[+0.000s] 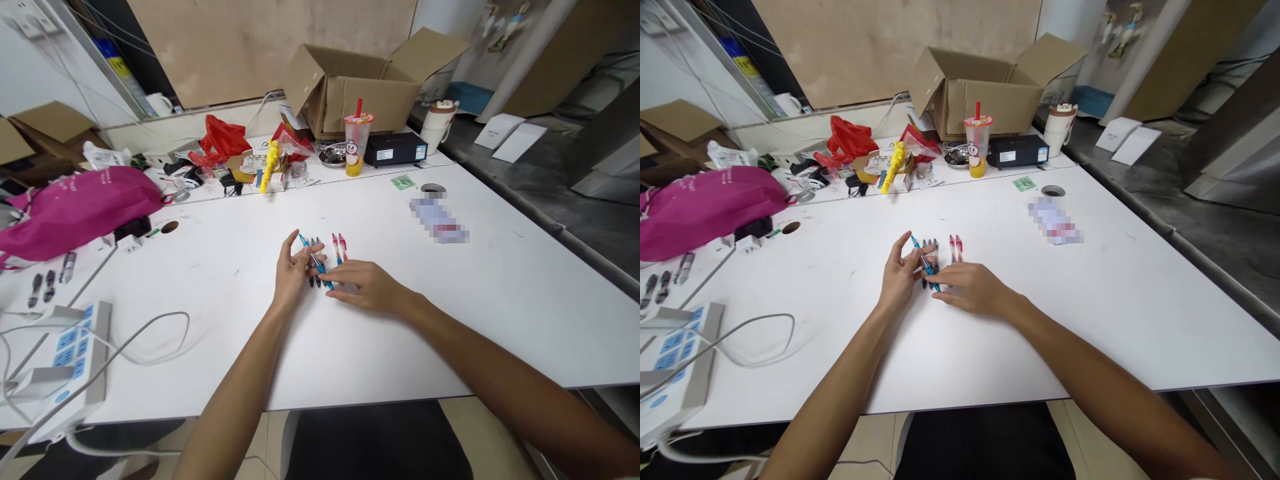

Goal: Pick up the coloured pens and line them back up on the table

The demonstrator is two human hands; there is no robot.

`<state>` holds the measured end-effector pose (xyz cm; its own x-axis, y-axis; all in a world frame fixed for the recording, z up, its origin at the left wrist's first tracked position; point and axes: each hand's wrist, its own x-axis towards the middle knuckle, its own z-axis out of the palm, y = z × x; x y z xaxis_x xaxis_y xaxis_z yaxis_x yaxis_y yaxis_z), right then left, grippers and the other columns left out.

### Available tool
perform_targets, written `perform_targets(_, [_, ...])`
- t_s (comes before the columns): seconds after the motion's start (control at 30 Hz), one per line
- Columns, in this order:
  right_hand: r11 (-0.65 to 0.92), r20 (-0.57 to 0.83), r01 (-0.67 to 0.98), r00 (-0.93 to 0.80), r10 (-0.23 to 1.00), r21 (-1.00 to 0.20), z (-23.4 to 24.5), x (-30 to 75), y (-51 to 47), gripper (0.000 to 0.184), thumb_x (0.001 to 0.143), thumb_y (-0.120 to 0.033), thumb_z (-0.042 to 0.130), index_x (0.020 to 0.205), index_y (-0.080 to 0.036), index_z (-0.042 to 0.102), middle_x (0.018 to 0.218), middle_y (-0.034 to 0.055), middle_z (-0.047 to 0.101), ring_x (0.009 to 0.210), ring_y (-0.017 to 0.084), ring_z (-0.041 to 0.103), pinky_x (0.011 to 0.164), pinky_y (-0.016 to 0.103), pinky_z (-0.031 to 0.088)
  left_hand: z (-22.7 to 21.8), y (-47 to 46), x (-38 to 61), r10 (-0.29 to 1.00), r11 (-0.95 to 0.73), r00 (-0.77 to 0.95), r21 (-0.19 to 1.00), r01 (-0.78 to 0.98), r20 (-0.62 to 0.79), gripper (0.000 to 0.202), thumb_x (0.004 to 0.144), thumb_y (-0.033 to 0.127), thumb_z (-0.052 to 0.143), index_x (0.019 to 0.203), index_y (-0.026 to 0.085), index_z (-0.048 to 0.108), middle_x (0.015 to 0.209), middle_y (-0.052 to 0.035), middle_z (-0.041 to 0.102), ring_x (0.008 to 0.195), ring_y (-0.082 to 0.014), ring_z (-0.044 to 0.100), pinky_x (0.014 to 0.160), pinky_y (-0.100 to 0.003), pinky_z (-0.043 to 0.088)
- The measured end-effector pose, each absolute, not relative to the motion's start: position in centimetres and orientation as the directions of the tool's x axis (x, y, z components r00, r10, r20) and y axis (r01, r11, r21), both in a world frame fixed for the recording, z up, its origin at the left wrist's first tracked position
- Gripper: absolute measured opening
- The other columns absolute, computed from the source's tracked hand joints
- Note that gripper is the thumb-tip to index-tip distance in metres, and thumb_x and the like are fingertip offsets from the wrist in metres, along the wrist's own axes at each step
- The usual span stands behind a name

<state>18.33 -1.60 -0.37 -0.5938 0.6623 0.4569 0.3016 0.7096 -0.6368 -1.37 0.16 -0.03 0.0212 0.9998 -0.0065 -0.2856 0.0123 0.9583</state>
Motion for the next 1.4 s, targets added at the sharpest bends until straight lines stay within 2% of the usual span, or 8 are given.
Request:
perform_targets(0.17, [0.733, 0.487, 0.425, -0.554, 0.675, -0.531, -1.4, 18.4, -0.9, 0.036, 0.101, -0.043, 0.06, 0.129, -0.025, 0.072, 0.104, 0.0086, 0.079, 0.094, 0.025, 0.069, 0.09, 0.046, 0.055, -0.6, 0.6, -1.5, 0.994, -0.058, -0.106, 0.981, -0.186, 0.039, 0.039, 0.092, 0.041, 0.071, 0.126, 0.024, 0.06, 0.131, -0.0143, 0.067, 0.109, -0.0238, 0.071, 0.08, -0.033, 0.061])
perform_targets(0.4, [0.812, 0.517, 0.535, -0.638, 0.57, -0.234, -1.7, 18.6, -0.1, 0.031, 0.103, -0.038, 0.056, 0.114, -0.017, 0.077, 0.096, 0.0094, 0.077, 0.091, 0.025, 0.066, 0.084, 0.042, 0.055, -0.3, 0.5, -1.6, 0.993, -0.058, -0.109, 0.998, -0.032, 0.054, 0.022, 0.097, 0.029, 0.06, 0.117, 0.021, 0.061, 0.13, -0.0129, 0.065, 0.107, -0.0234, 0.07, 0.082, -0.038, 0.06])
perform_targets(0.6, [0.81, 0.499, 0.572, -0.669, 0.551, -0.128, -1.8, 18.8, 0.4, 0.028, 0.101, -0.04, 0.06, 0.104, -0.018, 0.078, 0.097, 0.0097, 0.074, 0.093, 0.026, 0.062, 0.08, 0.039, 0.052, -0.4, 0.6, -1.5, 0.993, -0.047, -0.106, 0.999, -0.01, 0.045, 0.015, 0.095, 0.028, 0.06, 0.107, 0.021, 0.065, 0.122, -0.0111, 0.067, 0.102, -0.0212, 0.069, 0.076, -0.032, 0.058])
perform_targets(0.8, [0.786, 0.476, 0.603, -0.656, 0.585, -0.135, -1.5, 19.0, 0.3, 0.027, 0.098, -0.041, 0.065, 0.105, -0.019, 0.078, 0.098, 0.0109, 0.073, 0.093, 0.027, 0.059, 0.079, 0.04, 0.049, -0.1, 0.4, -1.5, 0.993, -0.058, -0.1, 0.998, -0.011, 0.056, 0.012, 0.093, 0.027, 0.06, 0.102, 0.021, 0.066, 0.117, -0.0095, 0.068, 0.099, -0.0195, 0.069, 0.074, -0.029, 0.056])
perform_targets(1.03, [0.791, 0.491, 0.592, -0.648, 0.582, -0.156, -2.0, 17.6, -0.2, 0.042, 0.095, -0.041, 0.07, 0.13, -0.017, 0.068, 0.133, 0.0111, 0.071, 0.125, 0.033, 0.056, 0.096, 0.048, 0.049, -0.2, 0.6, -1.6, 0.994, -0.055, -0.093, 0.998, -0.033, 0.052, 0.011, 0.093, 0.026, 0.061, 0.1, 0.02, 0.066, 0.113, -0.0094, 0.07, 0.097, -0.0193, 0.069, 0.074, -0.03, 0.056])
perform_targets(1.27, [0.795, 0.532, 0.574, -0.618, 0.579, -0.198, -2.3, 17.0, 0.1, 0.027, 0.103, -0.031, 0.059, 0.124, -0.021, 0.072, 0.122, 0.0066, 0.077, 0.116, 0.028, 0.063, 0.092, 0.045, 0.051, -0.1, 0.5, -1.6, 0.995, -0.054, -0.087, 0.998, -0.022, 0.052, 0.011, 0.094, 0.026, 0.059, 0.1, 0.02, 0.066, 0.112, -0.0098, 0.069, 0.097, -0.0196, 0.069, 0.073, -0.029, 0.056])
perform_targets(1.33, [0.787, 0.573, 0.563, -0.568, 0.591, -0.252, -2.0, 17.1, 0.1, 0.026, 0.104, -0.032, 0.056, 0.12, -0.022, 0.074, 0.12, 0.0073, 0.077, 0.114, 0.027, 0.063, 0.091, 0.045, 0.052, 0.0, 0.5, -1.6, 0.995, -0.052, -0.087, 0.998, -0.018, 0.05, 0.011, 0.093, 0.026, 0.059, 0.1, 0.02, 0.066, 0.113, -0.0098, 0.069, 0.098, -0.0195, 0.069, 0.072, -0.029, 0.056])
perform_targets(1.4, [0.756, 0.596, 0.544, -0.487, 0.639, -0.366, -1.7, 17.2, -0.1, 0.028, 0.104, -0.034, 0.055, 0.118, -0.023, 0.076, 0.112, 0.008, 0.078, 0.107, 0.026, 0.065, 0.09, 0.045, 0.054, 0.1, 0.4, -1.6, 0.995, -0.051, -0.088, 0.999, -0.018, 0.049, 0.011, 0.093, 0.026, 0.059, 0.1, 0.021, 0.066, 0.113, -0.0096, 0.069, 0.098, -0.0193, 0.069, 0.072, -0.028, 0.056])
